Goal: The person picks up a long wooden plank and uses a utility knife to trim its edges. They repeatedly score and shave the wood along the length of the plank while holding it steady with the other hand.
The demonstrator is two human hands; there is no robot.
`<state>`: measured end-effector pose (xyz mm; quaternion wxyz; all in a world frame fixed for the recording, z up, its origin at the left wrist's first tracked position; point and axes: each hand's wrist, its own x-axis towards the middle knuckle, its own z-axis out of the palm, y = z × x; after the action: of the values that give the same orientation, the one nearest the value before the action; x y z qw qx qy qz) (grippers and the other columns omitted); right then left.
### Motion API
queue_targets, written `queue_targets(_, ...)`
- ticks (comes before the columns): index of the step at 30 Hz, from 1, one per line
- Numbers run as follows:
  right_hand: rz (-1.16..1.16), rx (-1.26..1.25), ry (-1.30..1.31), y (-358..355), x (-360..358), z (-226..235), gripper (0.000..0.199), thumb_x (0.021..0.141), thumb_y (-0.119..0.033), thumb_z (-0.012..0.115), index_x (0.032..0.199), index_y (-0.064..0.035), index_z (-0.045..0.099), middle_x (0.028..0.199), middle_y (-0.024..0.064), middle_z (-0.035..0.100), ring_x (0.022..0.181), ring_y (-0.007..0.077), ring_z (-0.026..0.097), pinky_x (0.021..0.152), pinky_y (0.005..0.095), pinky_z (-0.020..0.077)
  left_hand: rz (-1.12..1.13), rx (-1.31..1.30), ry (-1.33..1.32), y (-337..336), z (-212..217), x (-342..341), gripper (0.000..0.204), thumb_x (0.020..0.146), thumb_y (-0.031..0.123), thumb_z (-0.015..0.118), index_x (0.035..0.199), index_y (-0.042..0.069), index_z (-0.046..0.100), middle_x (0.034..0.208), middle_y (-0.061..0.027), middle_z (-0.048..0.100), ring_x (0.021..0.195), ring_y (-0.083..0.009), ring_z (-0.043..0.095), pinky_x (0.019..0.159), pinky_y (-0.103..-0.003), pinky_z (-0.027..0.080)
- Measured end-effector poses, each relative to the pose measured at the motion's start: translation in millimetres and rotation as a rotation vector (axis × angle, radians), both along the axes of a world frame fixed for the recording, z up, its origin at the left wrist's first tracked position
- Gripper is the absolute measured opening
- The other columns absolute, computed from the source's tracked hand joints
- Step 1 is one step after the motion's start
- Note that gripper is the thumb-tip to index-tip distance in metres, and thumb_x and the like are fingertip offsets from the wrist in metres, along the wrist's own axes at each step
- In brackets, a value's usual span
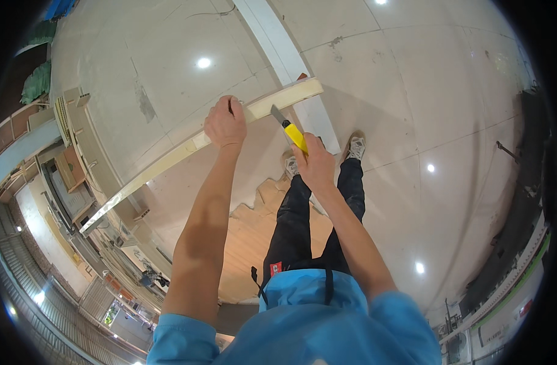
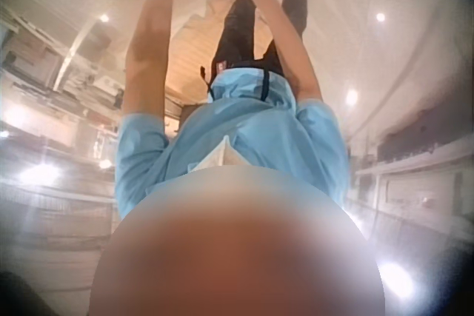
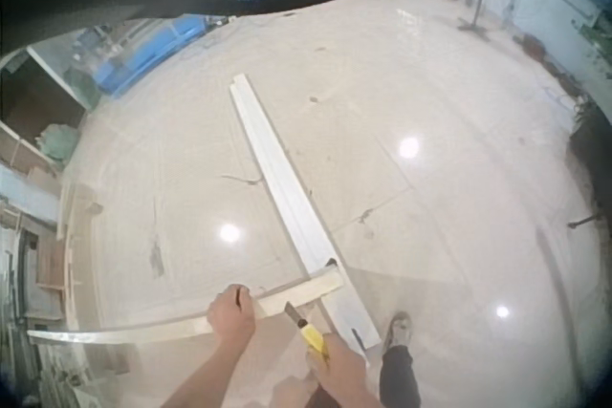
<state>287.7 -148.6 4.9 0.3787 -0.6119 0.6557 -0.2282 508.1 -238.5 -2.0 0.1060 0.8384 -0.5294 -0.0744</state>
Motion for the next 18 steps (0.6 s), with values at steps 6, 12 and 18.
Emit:
queue_targets(6, 0.133, -0.034, -0.012, 2, 13, -9, 0.033, 0.103, -0.033, 0.070, 0.121, -0.0070, 0.060, 0.095, 0.0133, 0.067, 0.074, 0.0351, 0.071, 0.062, 0.0464, 0.0571, -0.007, -0.013, 0.031, 0, -1, 1, 0.034, 0.106, 0.038, 0.051, 0.107, 0.018, 0.078, 0.090, -0.0088, 0.077, 0.089, -0.0330, 0.071, 0.081, -0.047, 0.054)
queue_targets(12, 0.074, -0.006, 0.019, 4, 20, -6, 0.031, 0.104, -0.033, 0.068, 0.118, -0.0071, 0.058, 0.092, 0.0135, 0.065, 0.073, 0.0359, 0.071, 0.060, 0.0471, 0.0567, 0.008, 0.004, 0.033, 2, -5, 3, 0.030, 0.106, 0.036, 0.052, 0.105, 0.019, 0.077, 0.087, -0.0076, 0.076, 0.086, -0.0323, 0.071, 0.079, -0.047, 0.053)
queue_targets(18, -0.006, -0.017, 0.018, -1, 4, -6, 0.031, 0.102, -0.029, 0.071, 0.120, -0.0061, 0.061, 0.096, 0.0154, 0.070, 0.079, 0.0383, 0.071, 0.063, 0.0473, 0.0565, 0.008, -0.010, 0.004, 4, -8, 4, 0.033, 0.107, 0.036, 0.050, 0.105, 0.019, 0.077, 0.085, -0.0033, 0.076, 0.084, -0.0284, 0.071, 0.079, -0.044, 0.052)
